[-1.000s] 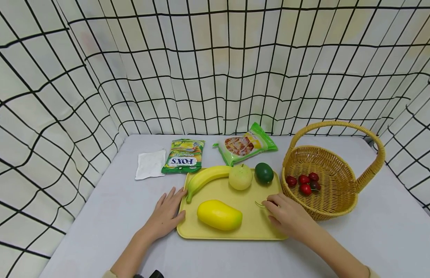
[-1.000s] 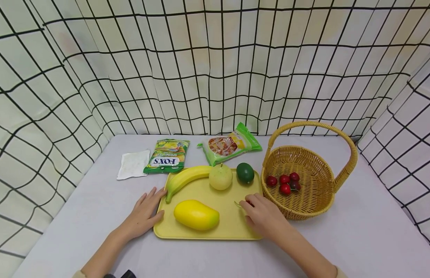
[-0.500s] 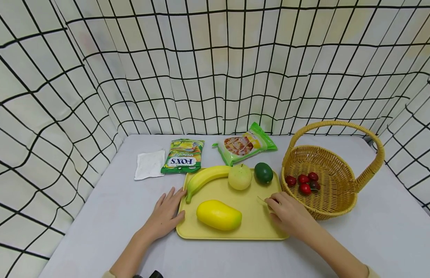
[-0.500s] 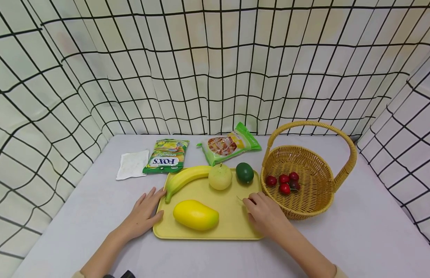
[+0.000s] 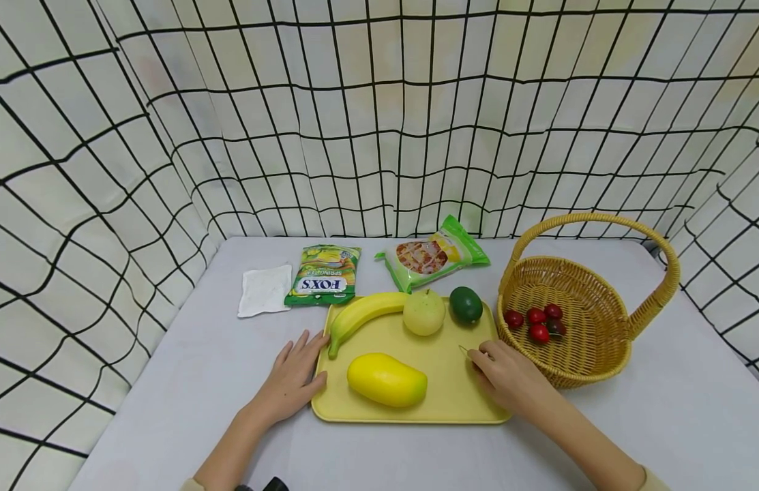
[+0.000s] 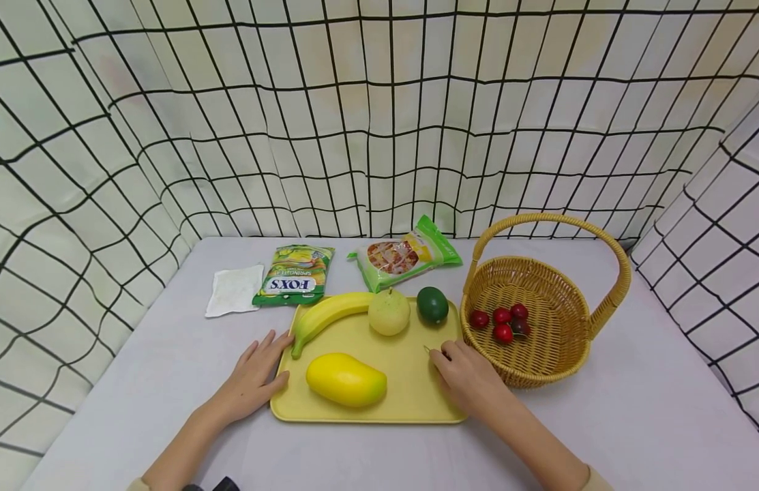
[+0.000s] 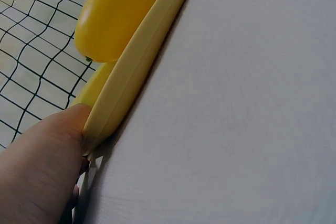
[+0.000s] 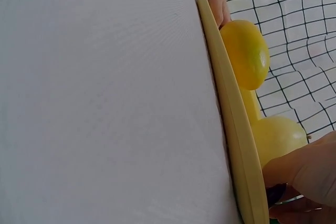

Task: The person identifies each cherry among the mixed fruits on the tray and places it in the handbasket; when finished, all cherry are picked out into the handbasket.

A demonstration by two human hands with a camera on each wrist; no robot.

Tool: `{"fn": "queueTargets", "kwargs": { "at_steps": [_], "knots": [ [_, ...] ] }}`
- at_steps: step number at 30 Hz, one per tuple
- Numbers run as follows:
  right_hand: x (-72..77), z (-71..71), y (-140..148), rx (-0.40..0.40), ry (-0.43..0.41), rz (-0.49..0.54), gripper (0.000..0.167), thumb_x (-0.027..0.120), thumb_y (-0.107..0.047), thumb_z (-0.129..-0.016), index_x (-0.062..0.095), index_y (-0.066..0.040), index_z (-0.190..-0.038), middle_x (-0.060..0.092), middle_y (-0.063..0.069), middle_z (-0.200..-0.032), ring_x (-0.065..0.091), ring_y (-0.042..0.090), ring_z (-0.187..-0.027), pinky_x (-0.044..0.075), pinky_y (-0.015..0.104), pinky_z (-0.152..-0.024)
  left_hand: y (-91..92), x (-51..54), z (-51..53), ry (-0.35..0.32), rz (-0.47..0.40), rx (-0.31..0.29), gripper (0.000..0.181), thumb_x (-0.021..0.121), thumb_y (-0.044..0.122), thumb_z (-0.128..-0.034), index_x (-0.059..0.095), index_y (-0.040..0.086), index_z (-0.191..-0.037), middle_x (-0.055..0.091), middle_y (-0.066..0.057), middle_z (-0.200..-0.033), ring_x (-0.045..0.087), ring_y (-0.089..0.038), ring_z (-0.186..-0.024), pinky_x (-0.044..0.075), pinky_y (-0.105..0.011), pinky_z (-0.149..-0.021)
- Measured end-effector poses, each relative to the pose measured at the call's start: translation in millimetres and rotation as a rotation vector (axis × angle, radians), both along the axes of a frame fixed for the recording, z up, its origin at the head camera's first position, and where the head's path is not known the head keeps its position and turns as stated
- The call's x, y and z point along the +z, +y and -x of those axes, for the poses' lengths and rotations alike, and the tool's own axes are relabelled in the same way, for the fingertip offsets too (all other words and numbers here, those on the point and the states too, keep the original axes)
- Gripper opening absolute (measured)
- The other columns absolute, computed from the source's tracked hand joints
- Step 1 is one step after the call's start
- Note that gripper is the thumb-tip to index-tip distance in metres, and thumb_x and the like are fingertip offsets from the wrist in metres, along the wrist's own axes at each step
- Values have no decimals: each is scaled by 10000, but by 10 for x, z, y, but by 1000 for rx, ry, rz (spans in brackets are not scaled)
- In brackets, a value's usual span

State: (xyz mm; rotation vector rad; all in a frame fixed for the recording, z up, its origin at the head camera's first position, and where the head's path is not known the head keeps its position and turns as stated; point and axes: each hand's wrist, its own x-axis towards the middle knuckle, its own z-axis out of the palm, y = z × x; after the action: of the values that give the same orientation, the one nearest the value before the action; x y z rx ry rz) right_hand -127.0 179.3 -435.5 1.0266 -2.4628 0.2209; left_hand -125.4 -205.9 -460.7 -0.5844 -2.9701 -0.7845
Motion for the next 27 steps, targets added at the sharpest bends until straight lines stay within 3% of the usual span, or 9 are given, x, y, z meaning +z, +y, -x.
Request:
{"fn": "queueTargets", "kwargs": {
  "at_steps": [15, 27],
  "knots": [
    [69, -23, -28, 29, -9, -23, 269, 767, -98, -692, 645, -87, -932, 584, 30, -808, 533, 164, -687, 481, 289, -594, 1, 20, -4, 0, 7, -2, 581, 511, 281, -898, 332, 65, -1406, 313, -114, -1457, 141, -322, -1369, 32, -512, -1083],
    [224, -106, -66, 31, -35, -31, 317, 789, -161, -680, 663, -115, -967, 614, 2, -859, 546, 153, -745, 484, 292, -630, 4, 21, -2, 0, 7, -7, 577, 503, 280, -899, 329, 66, -1406, 314, -119, -1456, 143, -326, -1368, 34, -514, -1081]
  ]
}}
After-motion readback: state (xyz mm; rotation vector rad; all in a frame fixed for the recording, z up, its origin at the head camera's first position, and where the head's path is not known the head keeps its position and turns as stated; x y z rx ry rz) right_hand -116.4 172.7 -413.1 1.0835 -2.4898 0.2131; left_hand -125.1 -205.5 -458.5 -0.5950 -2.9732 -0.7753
